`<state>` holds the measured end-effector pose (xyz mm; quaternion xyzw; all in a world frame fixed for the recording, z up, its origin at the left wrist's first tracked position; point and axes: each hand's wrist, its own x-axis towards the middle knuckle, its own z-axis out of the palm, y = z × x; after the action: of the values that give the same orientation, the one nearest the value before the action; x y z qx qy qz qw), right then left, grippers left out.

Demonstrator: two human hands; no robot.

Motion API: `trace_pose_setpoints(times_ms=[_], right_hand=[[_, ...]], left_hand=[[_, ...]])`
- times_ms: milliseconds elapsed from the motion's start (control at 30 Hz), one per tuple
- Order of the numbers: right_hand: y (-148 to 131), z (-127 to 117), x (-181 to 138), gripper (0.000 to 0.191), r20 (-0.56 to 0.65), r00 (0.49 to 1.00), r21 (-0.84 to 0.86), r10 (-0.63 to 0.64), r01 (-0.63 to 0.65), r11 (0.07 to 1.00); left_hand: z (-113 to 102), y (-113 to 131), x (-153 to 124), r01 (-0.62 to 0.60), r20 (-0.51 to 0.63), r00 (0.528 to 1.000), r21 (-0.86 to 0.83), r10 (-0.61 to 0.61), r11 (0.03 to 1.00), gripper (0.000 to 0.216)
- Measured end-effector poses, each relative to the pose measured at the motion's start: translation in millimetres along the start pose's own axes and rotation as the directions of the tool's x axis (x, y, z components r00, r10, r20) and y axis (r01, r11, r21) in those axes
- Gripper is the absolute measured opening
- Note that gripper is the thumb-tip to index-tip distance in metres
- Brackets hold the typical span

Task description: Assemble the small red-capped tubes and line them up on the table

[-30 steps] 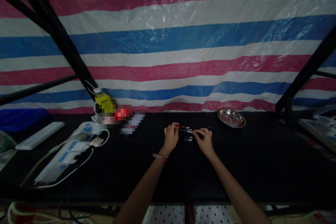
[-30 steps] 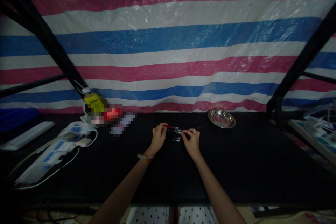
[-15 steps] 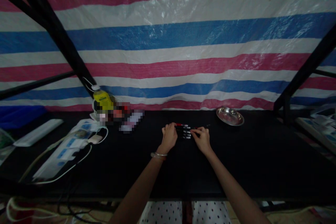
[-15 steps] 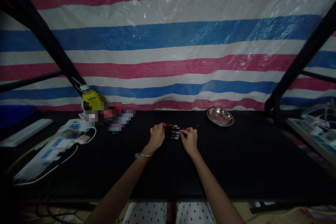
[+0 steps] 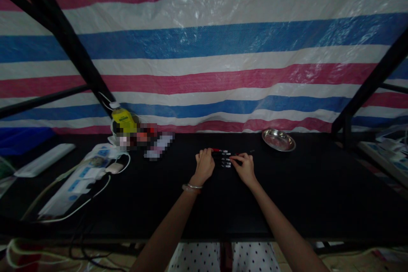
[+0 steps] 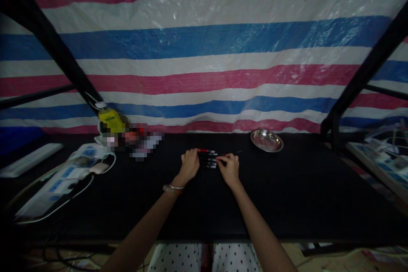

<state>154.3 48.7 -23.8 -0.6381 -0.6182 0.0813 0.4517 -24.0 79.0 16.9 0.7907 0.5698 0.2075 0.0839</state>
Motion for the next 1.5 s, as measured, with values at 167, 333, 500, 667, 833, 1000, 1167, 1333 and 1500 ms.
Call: trace_pose_setpoints(times_ms=[167, 333, 500, 667, 833, 1000, 1167, 1333, 1500], right_hand=[[-2, -3, 1, 0.020, -0.068, 0.997, 0.061, -0.027, 0.031, 0.998], [16, -25, 0, 0.029, -0.264, 0.964, 0.069, 0.028, -0.010, 0.998], [45, -52, -12, 0.033, -0.201, 0.973, 0.060, 0.115, -0.104, 0.993], [45, -62, -22, 0.040, -0.030, 0.997, -0.041, 0.074, -0.076, 0.996], [26, -63, -24, 0.037, 0.102, 0.995, -0.205, 0.002, 0.019, 0.979], [25, -61, -23, 0.028, 0.107, 0.993, -0.234, -0.039, 0.064, 0.970], [32, -59, -21, 0.020, 0.067, 0.996, -0.210, -0.062, 0.075, 0.975], [31, -55, -6, 0.022, -0.054, 0.992, -0.146, -0.111, 0.102, 0.984], [33, -43, 23, 0.029, -0.206, 0.978, -0.045, 0.039, -0.049, 0.998]], left_hand=[[1, 0, 0, -0.006, -0.035, 0.999, -0.002, 0.006, 1.000, 0.030], [0, -1, 3, 0.026, -0.150, 0.988, -0.031, -0.031, 0.999, 0.024], [-2, 2, 1, -0.112, -0.243, 0.965, -0.049, 0.097, 0.993, 0.024], [1, 17, -6, -0.371, -0.187, 0.914, -0.030, 0.360, 0.928, 0.028], [15, 38, -9, -0.486, -0.058, 0.870, 0.057, 0.489, 0.872, 0.036], [27, 53, -6, -0.504, -0.027, 0.861, 0.084, 0.507, 0.860, 0.041], [29, 56, -7, -0.464, -0.024, 0.884, 0.074, 0.466, 0.883, 0.037], [29, 56, -8, -0.486, -0.008, 0.873, 0.084, 0.488, 0.870, 0.034], [30, 56, -7, -0.481, -0.008, 0.875, 0.093, 0.484, 0.872, 0.033]])
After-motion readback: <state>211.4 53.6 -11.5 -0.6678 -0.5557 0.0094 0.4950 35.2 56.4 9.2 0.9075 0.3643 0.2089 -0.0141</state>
